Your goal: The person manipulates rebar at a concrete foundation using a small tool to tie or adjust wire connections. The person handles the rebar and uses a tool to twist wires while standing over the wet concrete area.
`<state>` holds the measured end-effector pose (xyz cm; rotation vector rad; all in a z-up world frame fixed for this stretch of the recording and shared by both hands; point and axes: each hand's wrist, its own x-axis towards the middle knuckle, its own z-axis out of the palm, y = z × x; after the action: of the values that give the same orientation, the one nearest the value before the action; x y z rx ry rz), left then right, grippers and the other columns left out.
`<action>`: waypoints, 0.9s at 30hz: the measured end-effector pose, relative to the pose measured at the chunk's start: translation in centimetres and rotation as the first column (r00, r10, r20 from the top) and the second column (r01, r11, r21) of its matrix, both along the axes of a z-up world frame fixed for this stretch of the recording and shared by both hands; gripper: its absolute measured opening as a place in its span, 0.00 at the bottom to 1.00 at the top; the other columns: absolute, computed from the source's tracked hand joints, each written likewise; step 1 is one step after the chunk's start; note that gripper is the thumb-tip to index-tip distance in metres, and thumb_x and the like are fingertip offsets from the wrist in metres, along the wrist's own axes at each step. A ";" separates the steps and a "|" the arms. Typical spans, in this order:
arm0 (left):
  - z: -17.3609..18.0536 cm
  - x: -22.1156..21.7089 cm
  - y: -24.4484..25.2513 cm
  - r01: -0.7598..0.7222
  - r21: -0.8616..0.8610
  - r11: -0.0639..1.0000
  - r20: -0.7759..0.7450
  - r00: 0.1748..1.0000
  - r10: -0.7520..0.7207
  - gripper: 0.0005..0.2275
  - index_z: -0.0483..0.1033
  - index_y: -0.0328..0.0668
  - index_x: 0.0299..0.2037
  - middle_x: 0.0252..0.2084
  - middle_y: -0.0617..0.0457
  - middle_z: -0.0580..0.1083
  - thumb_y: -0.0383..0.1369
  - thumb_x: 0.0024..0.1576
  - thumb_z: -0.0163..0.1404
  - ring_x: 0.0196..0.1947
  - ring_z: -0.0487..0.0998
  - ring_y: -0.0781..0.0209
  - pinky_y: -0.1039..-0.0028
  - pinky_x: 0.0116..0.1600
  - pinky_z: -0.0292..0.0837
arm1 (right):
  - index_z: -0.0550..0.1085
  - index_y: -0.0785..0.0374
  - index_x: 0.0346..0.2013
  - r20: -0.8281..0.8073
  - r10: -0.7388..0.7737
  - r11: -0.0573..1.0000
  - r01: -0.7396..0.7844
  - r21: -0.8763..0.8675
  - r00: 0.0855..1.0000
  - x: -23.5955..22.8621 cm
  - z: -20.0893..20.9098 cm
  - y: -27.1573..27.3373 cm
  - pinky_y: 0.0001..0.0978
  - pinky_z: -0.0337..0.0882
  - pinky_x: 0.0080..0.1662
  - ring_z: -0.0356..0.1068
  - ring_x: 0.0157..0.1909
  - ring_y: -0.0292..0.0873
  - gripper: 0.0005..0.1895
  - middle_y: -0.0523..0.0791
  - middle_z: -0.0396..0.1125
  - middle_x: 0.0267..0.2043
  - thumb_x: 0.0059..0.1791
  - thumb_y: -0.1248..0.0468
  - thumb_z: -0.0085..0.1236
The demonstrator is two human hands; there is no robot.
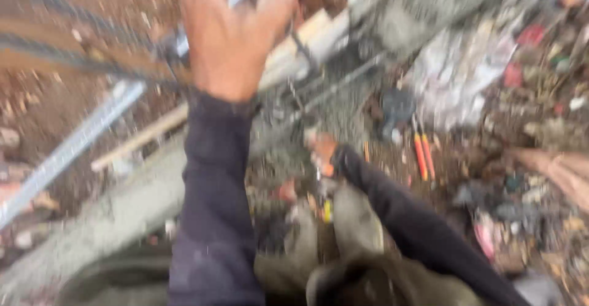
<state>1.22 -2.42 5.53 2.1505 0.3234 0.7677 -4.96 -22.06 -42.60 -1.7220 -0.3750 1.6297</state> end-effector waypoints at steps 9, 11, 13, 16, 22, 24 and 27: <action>-1.9 -1.3 0.8 -0.051 0.046 0.998 -0.033 0.998 0.053 0.22 0.66 0.30 0.56 0.54 0.44 0.71 0.35 0.59 0.62 0.53 0.76 0.54 0.62 0.63 0.73 | 0.72 0.69 0.50 0.718 0.059 0.977 -0.189 0.103 0.694 -2.1 1.5 -2.8 0.55 0.70 0.46 0.71 0.44 0.62 0.23 0.60 0.70 0.44 0.46 0.55 0.56; -2.0 -0.9 1.5 -0.072 0.178 0.981 -0.030 0.996 0.078 0.21 0.67 0.29 0.54 0.53 0.42 0.69 0.33 0.58 0.62 0.55 0.74 0.51 0.60 0.63 0.73 | 0.72 0.68 0.51 0.395 0.020 0.989 -0.077 0.128 0.918 -1.0 1.6 1.5 0.54 0.69 0.44 0.71 0.42 0.61 0.23 0.60 0.70 0.44 0.47 0.56 0.55; -1.4 -0.5 1.5 -0.119 0.316 0.941 -0.026 0.991 0.134 0.20 0.69 0.30 0.49 0.49 0.42 0.71 0.34 0.57 0.65 0.52 0.74 0.50 0.59 0.59 0.71 | 0.72 0.67 0.51 0.152 0.072 0.989 -0.090 0.113 0.986 1.2 1.9 0.4 0.53 0.69 0.43 0.71 0.41 0.60 0.22 0.59 0.70 0.44 0.47 0.56 0.55; 0.1 -0.5 0.2 -0.045 -0.173 0.984 0.006 0.999 0.046 0.20 0.67 0.36 0.47 0.43 0.49 0.71 0.36 0.51 0.60 0.46 0.75 0.55 0.62 0.52 0.75 | 0.72 0.66 0.51 0.295 0.254 0.938 -0.309 0.159 0.921 3.3 3.6 -2.9 0.51 0.69 0.40 0.71 0.39 0.59 0.21 0.59 0.70 0.43 0.47 0.57 0.54; -1.1 0.0 1.4 -0.151 0.150 0.977 -0.047 0.986 0.159 0.15 0.72 0.32 0.44 0.46 0.46 0.72 0.34 0.56 0.61 0.49 0.76 0.51 0.59 0.57 0.71 | 0.73 0.64 0.51 0.671 0.131 0.920 -0.342 0.193 0.730 0.7 3.0 -5.0 0.48 0.69 0.36 0.71 0.36 0.56 0.20 0.58 0.71 0.42 0.48 0.58 0.53; -2.3 -0.1 0.7 -0.112 0.145 0.983 -0.067 0.990 0.123 0.15 0.72 0.31 0.44 0.45 0.45 0.73 0.34 0.55 0.61 0.49 0.76 0.50 0.58 0.57 0.71 | 0.73 0.63 0.52 0.504 0.119 0.972 -0.204 0.117 0.855 0.2 2.0 -3.3 0.47 0.69 0.34 0.71 0.34 0.55 0.19 0.57 0.71 0.41 0.48 0.59 0.52; -1.5 -0.8 0.9 -0.135 0.176 0.975 -0.026 0.990 0.142 0.16 0.72 0.31 0.40 0.40 0.45 0.73 0.36 0.53 0.61 0.44 0.75 0.49 0.57 0.52 0.71 | 0.73 0.62 0.52 0.402 0.236 0.944 -0.307 0.122 0.885 1.1 1.6 -2.0 0.46 0.68 0.32 0.71 0.33 0.53 0.19 0.57 0.71 0.41 0.48 0.60 0.51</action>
<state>0.41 -1.50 4.03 2.3276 0.4446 0.8617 -3.88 -24.07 -41.00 -1.9063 -0.9658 1.3821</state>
